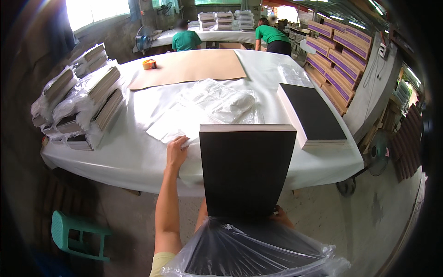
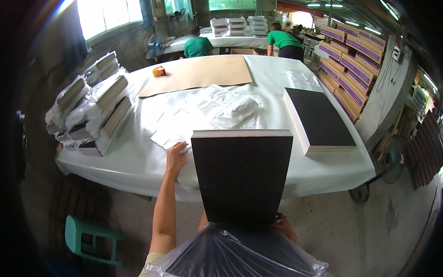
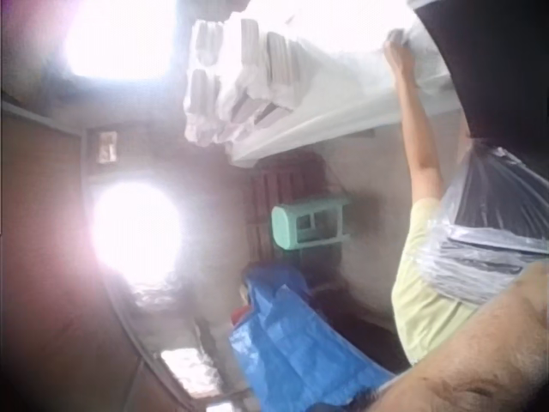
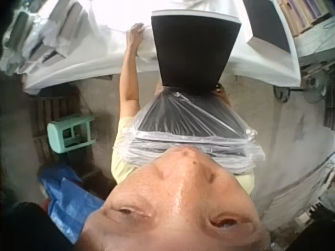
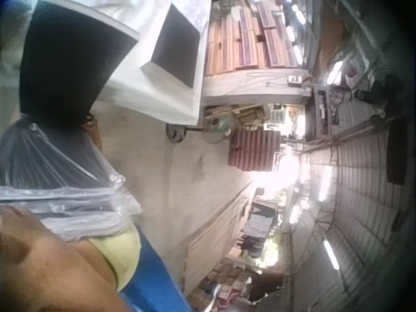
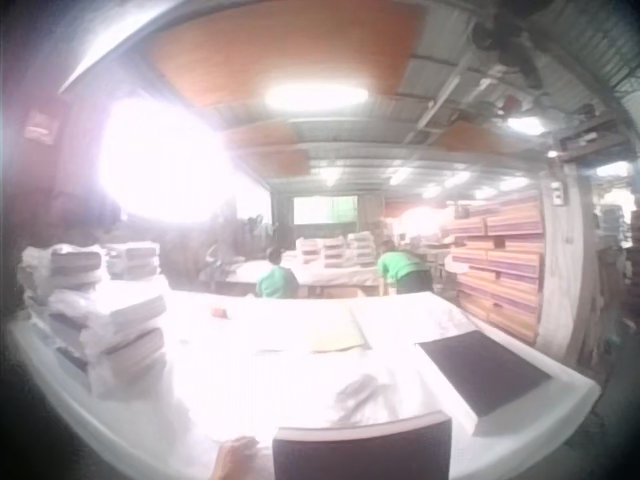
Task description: The person wraps black panels with white sheets by hand and places them into plastic bags.
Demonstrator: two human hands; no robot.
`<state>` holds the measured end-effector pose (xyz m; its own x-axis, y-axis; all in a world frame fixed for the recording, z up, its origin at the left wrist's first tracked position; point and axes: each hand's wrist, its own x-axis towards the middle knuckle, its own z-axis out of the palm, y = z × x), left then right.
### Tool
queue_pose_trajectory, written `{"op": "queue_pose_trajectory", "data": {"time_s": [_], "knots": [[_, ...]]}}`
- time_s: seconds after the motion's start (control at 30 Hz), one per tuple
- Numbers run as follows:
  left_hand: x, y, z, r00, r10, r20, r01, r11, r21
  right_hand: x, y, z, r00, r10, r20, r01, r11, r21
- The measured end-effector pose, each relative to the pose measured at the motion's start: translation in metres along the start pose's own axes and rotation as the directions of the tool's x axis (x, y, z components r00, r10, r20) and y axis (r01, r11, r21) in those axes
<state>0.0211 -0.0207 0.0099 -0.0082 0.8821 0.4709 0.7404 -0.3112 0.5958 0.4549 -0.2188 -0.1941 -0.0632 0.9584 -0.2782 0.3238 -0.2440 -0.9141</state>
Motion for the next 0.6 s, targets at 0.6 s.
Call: {"op": "queue_pose_trajectory", "data": {"time_s": [0.6], "knots": [[-0.005,0.014,-0.017,0.886,-0.396,-0.242,0.058,0.612,-0.789,-0.013,-0.017,0.001,0.999,0.038,-0.034,-0.034,0.994,0.107]]}}
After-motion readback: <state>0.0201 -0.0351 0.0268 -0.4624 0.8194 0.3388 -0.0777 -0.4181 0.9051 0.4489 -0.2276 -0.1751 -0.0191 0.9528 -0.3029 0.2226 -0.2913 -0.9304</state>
